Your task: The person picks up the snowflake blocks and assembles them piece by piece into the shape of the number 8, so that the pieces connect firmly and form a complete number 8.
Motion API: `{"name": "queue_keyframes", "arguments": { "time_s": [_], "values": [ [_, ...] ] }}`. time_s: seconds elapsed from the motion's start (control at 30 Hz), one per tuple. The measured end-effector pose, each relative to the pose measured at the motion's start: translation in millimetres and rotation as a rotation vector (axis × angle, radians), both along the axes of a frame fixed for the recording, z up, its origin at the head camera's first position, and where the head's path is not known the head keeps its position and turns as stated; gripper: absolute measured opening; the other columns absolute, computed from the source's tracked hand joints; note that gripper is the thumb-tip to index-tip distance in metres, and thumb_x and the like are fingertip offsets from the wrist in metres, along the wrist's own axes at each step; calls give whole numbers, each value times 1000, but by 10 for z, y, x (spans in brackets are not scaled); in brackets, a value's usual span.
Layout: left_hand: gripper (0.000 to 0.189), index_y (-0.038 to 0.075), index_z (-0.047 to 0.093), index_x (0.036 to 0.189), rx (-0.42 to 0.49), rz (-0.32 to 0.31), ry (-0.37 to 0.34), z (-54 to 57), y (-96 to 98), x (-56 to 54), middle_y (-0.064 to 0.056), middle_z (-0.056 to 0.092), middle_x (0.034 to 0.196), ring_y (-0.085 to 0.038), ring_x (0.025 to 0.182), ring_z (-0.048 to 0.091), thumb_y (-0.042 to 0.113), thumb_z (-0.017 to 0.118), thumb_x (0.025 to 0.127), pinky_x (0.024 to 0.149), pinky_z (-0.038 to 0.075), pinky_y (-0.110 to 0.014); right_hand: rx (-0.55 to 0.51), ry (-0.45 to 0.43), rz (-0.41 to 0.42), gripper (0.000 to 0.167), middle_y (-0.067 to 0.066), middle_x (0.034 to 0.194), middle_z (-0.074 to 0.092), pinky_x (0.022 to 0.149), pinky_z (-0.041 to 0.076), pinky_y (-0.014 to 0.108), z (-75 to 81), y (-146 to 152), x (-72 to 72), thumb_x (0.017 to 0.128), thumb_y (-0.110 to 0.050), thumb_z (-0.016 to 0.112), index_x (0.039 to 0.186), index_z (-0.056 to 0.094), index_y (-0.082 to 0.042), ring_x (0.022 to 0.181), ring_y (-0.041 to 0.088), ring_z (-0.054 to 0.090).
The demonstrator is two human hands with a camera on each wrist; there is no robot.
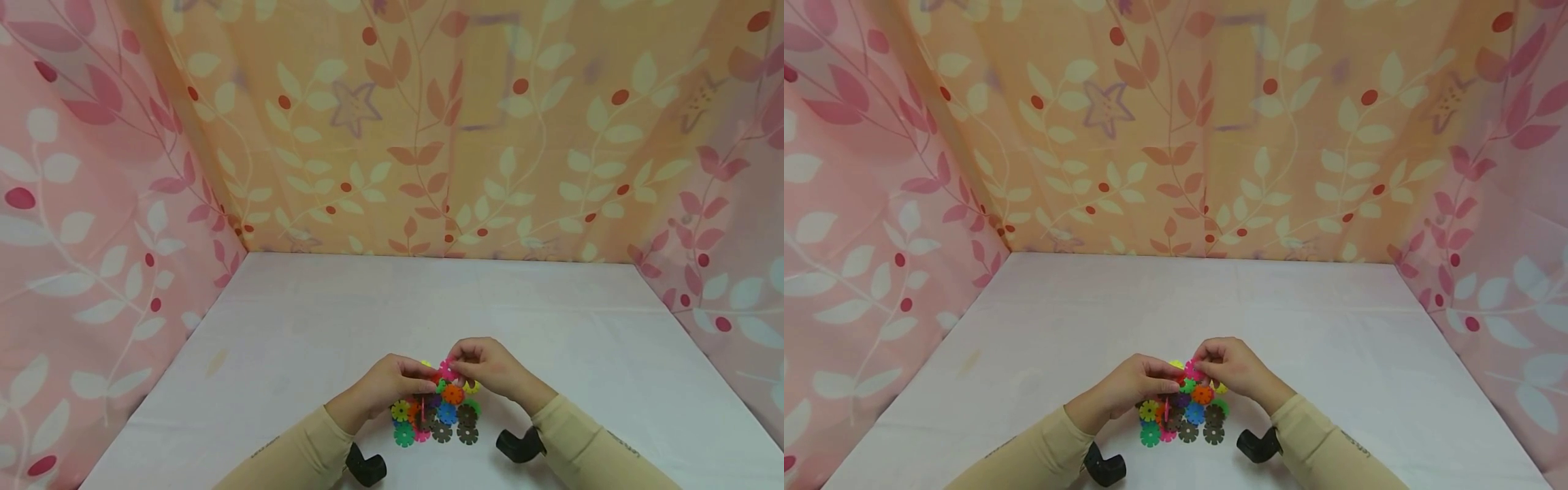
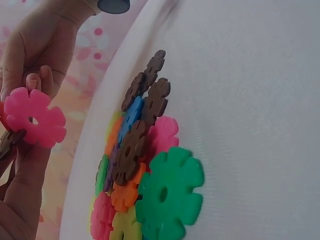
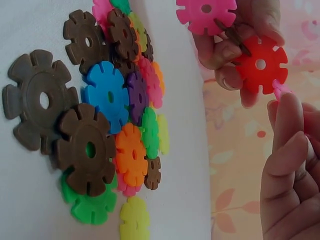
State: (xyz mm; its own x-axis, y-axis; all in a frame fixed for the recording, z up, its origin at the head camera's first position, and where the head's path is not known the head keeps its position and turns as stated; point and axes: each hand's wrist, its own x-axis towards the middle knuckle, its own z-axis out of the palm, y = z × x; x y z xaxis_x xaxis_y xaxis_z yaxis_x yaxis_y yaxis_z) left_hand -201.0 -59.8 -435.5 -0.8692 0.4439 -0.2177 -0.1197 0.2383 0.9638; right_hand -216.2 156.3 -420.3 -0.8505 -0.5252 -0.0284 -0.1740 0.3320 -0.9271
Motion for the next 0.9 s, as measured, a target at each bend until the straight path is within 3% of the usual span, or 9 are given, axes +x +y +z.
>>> {"name": "queue_keyframes", "arguments": {
  "time_s": [0.2,0.53,0.9],
  "values": [
    [22,10,72,96,5,-6,0,-2,9,-7,-2,69,91,-17,79,63,23,72,78,69,53,-37,11,11,12,10,19,76,64,54,51,30,11,-29,18,89,-14,59,88,64,-5,65,41,58],
    [19,11,72,97,39,2,22,6,9,1,-5,69,90,-17,75,62,21,69,81,67,53,-37,6,26,-5,10,23,73,60,54,52,34,313,-114,159,89,-8,57,85,62,1,63,43,55],
    [23,7,69,101,99,-29,-8,-4,29,37,-12,68,95,-19,82,64,16,70,80,70,54,-33,-5,-4,5,6,26,80,58,63,52,34,260,-133,164,87,-8,61,88,61,-1,69,38,53]
  ]
}}
